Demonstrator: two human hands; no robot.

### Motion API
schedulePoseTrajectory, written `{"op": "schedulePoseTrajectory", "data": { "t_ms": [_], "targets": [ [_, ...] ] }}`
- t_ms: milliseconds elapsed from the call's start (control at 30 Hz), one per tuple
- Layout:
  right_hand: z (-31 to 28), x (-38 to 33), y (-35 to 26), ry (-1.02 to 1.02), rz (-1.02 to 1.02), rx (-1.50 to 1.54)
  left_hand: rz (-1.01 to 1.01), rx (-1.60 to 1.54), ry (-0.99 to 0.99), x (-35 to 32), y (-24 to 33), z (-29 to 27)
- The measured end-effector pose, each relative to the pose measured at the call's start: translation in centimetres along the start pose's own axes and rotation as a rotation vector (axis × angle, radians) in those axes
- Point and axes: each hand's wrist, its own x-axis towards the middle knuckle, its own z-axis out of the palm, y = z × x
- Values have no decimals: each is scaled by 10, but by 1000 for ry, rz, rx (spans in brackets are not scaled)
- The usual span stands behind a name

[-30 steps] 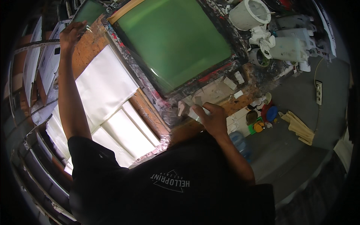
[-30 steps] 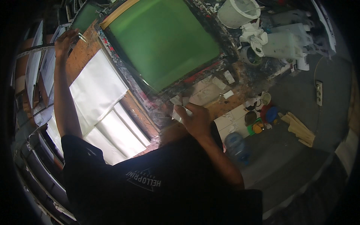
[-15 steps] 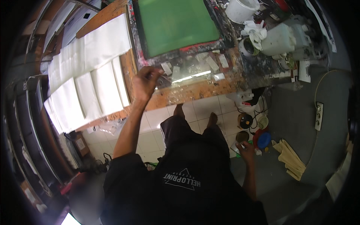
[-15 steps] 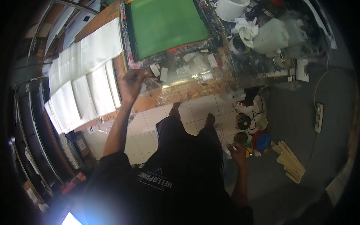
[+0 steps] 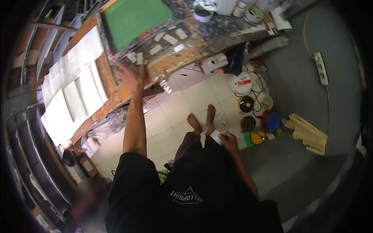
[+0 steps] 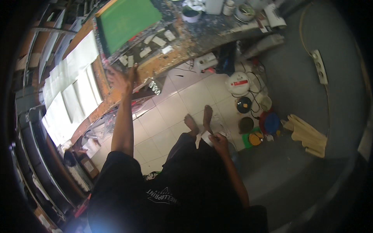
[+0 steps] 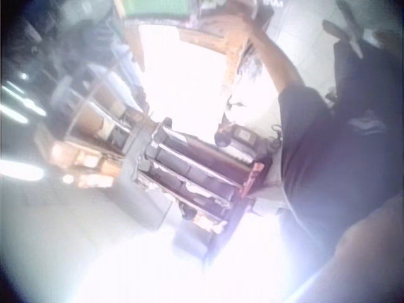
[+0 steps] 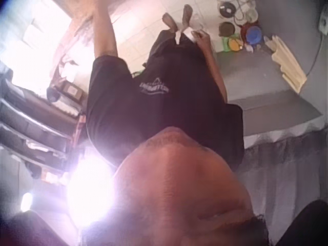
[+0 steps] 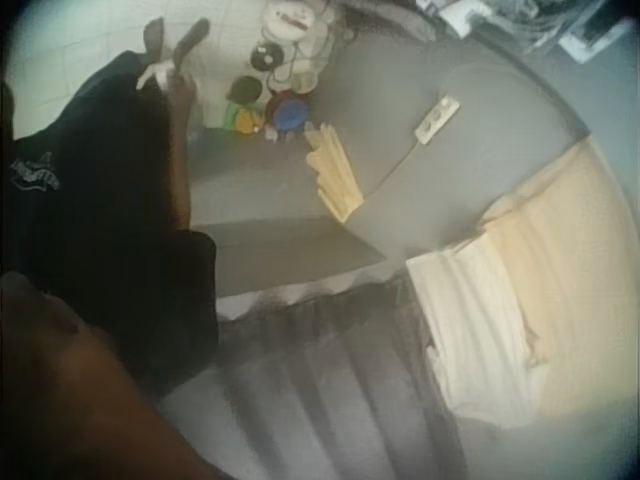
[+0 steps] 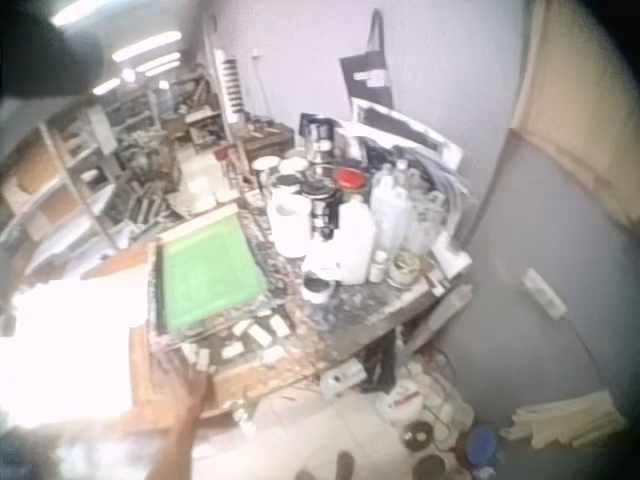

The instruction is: The person pours liquid from a pink pitcher into a plastic bag, then uses a squeegee to smooth a green screen on a wooden frame. They apply tape to the frame edges and adjust the screen mesh.

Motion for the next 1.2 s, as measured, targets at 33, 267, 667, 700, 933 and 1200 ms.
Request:
{"op": "schedulePoseTrajectory", "data": {
  "t_ms": [33, 267, 667, 700, 933, 1200],
  "targets": [
    [4, -4, 6, 8, -34, -45, -66, -24, -16, -8, 1, -2],
    [24, 1, 12, -46, -240, -259, -8, -522, -718, -315, -31, -36],
    [-9, 171, -44, -117, 67, 41, -923, -990, -847, -416, -22, -68],
    [-15, 200, -72, -90, 188, 275, -1025, -1008, -862, -412, -18, -76],
    [-9, 295, -134, -155, 458, 629, -1089, -1119, -785, -426, -13, -67],
    [-38, 262, -143, -119, 348, 904, -1179, -1141, -557, -426, -11, -64]
  ]
}}
